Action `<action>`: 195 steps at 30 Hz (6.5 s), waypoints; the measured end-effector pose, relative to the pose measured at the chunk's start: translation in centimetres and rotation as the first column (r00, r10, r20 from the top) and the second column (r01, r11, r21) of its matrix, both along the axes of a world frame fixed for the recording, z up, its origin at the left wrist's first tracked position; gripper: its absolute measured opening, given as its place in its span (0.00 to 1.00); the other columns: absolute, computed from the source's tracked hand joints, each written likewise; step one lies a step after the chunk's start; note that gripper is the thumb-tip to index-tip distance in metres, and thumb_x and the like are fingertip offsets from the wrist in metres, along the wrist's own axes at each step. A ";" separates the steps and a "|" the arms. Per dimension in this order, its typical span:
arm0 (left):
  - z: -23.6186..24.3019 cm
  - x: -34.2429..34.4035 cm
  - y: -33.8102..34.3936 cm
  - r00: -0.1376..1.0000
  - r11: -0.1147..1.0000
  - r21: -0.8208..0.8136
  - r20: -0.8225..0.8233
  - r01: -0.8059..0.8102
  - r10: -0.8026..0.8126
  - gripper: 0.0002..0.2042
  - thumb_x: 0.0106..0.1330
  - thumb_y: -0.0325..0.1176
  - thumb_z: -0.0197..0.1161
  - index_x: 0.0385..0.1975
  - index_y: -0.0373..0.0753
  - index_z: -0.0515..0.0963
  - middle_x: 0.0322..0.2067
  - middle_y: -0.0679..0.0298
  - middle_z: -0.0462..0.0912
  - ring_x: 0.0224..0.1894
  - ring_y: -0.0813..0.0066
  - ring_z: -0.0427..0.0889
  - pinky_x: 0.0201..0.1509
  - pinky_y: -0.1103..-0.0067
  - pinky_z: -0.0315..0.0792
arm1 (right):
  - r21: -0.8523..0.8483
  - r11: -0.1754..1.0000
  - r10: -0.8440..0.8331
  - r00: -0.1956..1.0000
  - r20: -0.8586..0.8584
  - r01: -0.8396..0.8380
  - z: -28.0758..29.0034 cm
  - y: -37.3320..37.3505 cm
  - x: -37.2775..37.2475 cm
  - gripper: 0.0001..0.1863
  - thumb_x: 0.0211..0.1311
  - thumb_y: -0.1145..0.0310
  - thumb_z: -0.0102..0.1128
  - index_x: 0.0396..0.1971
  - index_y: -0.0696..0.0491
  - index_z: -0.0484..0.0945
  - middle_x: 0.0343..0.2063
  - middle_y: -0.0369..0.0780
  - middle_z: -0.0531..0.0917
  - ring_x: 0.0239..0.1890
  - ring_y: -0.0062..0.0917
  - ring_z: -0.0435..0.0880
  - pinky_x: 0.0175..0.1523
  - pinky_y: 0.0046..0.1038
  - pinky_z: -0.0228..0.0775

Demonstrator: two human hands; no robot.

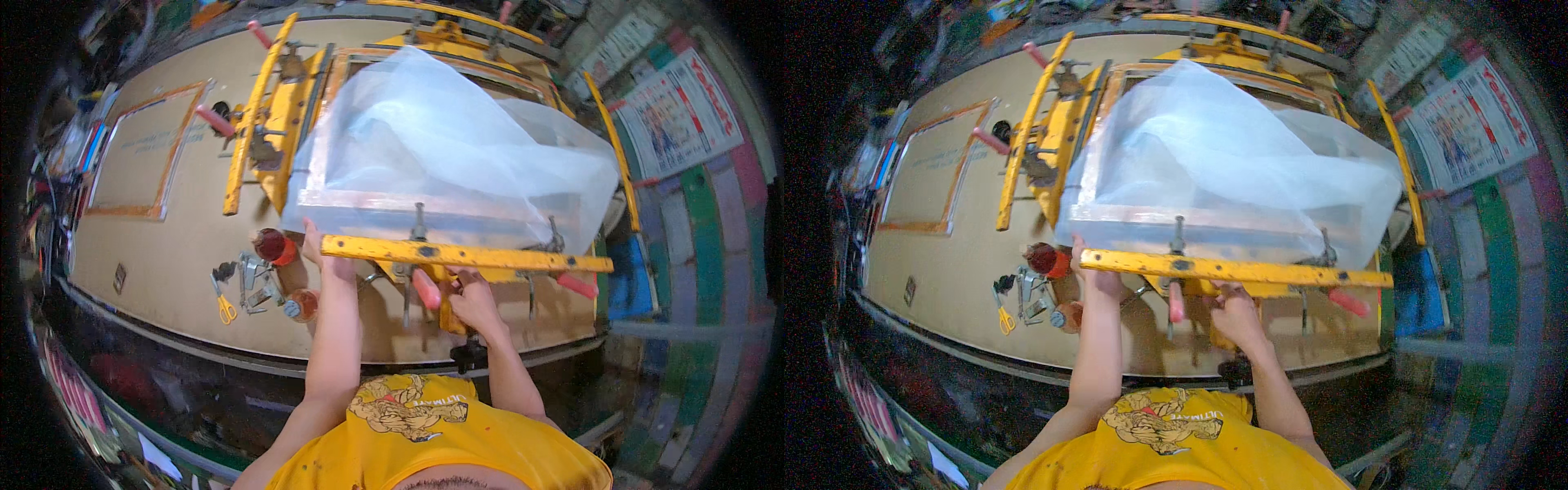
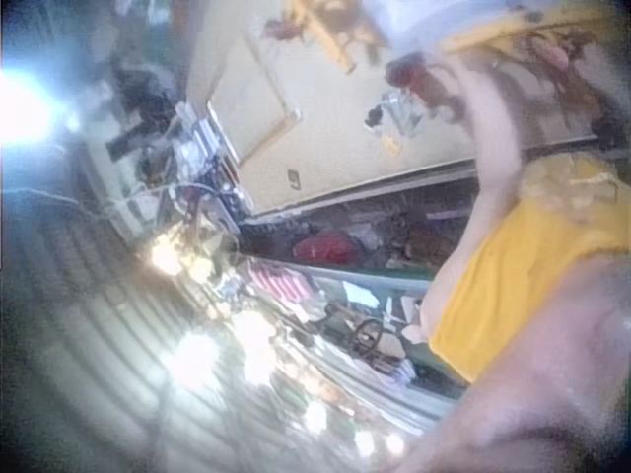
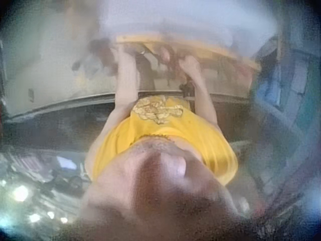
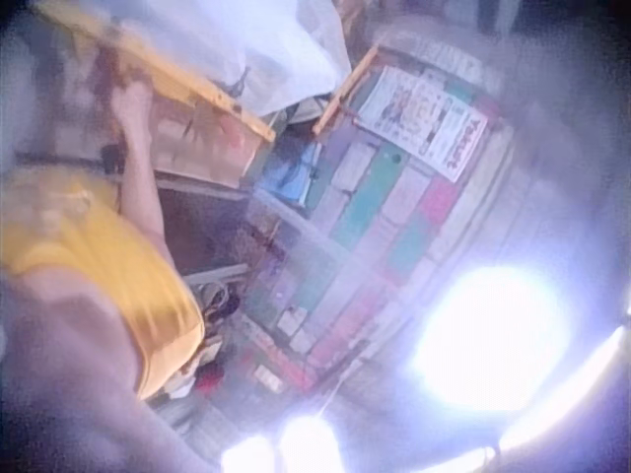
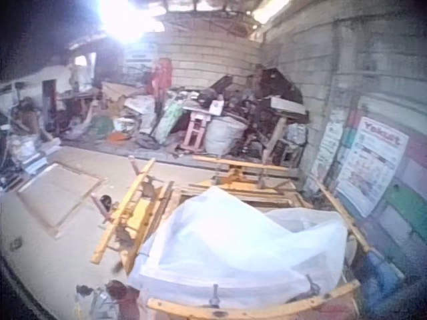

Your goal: The person places a white fabric onto a yellow screen-printing frame, smooths it, and adjusts the clamps to secure the fabric. The person repeatedly repositions the fabric and tightens the clamps to prepare the frame for use.

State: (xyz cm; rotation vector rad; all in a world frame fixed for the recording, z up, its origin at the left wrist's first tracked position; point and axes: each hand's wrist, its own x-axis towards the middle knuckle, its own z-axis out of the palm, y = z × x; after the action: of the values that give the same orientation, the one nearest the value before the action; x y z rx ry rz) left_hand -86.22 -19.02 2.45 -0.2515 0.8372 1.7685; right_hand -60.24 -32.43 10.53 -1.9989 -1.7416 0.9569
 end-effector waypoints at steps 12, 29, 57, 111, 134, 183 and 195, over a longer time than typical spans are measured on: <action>8.6 7.6 -14.4 0.878 0.980 -0.197 -0.460 0.040 -0.128 0.12 0.68 0.24 0.57 0.50 0.41 0.72 0.43 0.70 0.74 0.42 0.81 0.71 0.48 0.79 0.64 | 0.319 0.938 -0.055 0.966 -0.251 0.136 4.3 -9.7 7.1 0.13 0.66 0.71 0.64 0.49 0.59 0.80 0.38 0.43 0.82 0.35 0.29 0.82 0.41 0.27 0.75; 14.0 39.5 -32.1 0.392 0.547 -0.012 -0.685 0.837 -0.614 0.10 0.62 0.17 0.61 0.41 0.36 0.75 0.36 0.68 0.77 0.40 0.81 0.76 0.48 0.82 0.70 | 0.392 0.919 0.042 0.978 -0.204 0.042 0.7 -26.6 32.2 0.11 0.65 0.73 0.65 0.44 0.60 0.80 0.37 0.47 0.85 0.36 0.35 0.85 0.43 0.32 0.78; 10.5 83.5 -39.0 -0.512 -0.463 -0.302 -0.738 0.833 -0.440 0.08 0.69 0.28 0.65 0.45 0.37 0.80 0.38 0.67 0.83 0.40 0.80 0.79 0.47 0.81 0.73 | 0.395 0.839 -0.419 0.908 0.032 0.374 1.0 -40.8 71.8 0.13 0.63 0.71 0.63 0.47 0.57 0.81 0.41 0.50 0.84 0.42 0.47 0.84 0.47 0.41 0.77; 15.7 110.1 35.5 0.406 0.812 -0.249 -0.766 0.528 -0.499 0.13 0.70 0.35 0.66 0.48 0.35 0.78 0.39 0.66 0.82 0.45 0.79 0.79 0.53 0.79 0.73 | 0.308 0.740 0.652 0.750 -0.109 -0.599 5.2 61.4 107.1 0.13 0.65 0.65 0.66 0.45 0.56 0.81 0.38 0.47 0.85 0.39 0.41 0.86 0.45 0.36 0.78; 13.6 107.5 84.7 0.498 0.985 -0.090 -0.867 -0.151 -0.003 0.08 0.70 0.24 0.63 0.45 0.33 0.73 0.39 0.64 0.80 0.42 0.80 0.78 0.50 0.80 0.74 | 0.518 0.076 0.992 0.013 -0.123 -0.852 8.4 115.5 84.8 0.11 0.65 0.68 0.60 0.44 0.56 0.80 0.37 0.49 0.83 0.39 0.47 0.84 0.45 0.42 0.79; 20.0 52.3 86.2 0.184 -0.410 -0.142 -0.981 -0.901 -0.064 0.13 0.65 0.25 0.64 0.49 0.33 0.78 0.57 0.53 0.78 0.57 0.61 0.79 0.54 0.71 0.78 | 0.618 -0.607 0.564 -0.819 -0.106 -0.499 2.5 109.8 -1.7 0.22 0.63 0.71 0.63 0.57 0.54 0.78 0.48 0.48 0.80 0.51 0.38 0.80 0.53 0.35 0.75; 18.8 42.9 78.2 0.439 -0.593 -0.257 -0.880 -0.763 -0.183 0.13 0.64 0.27 0.64 0.48 0.31 0.78 0.53 0.50 0.79 0.58 0.51 0.78 0.63 0.66 0.71 | 0.093 -0.912 0.272 -0.758 -0.592 -0.400 -2.8 96.4 -12.8 0.18 0.68 0.75 0.54 0.57 0.59 0.76 0.44 0.41 0.85 0.46 0.23 0.84 0.49 0.26 0.78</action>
State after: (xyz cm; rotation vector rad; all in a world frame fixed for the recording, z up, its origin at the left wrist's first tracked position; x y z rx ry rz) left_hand -43.31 59.17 21.23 -1.5873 3.3244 0.9938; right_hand -72.99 63.93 7.78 -1.0755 1.6127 -1.1671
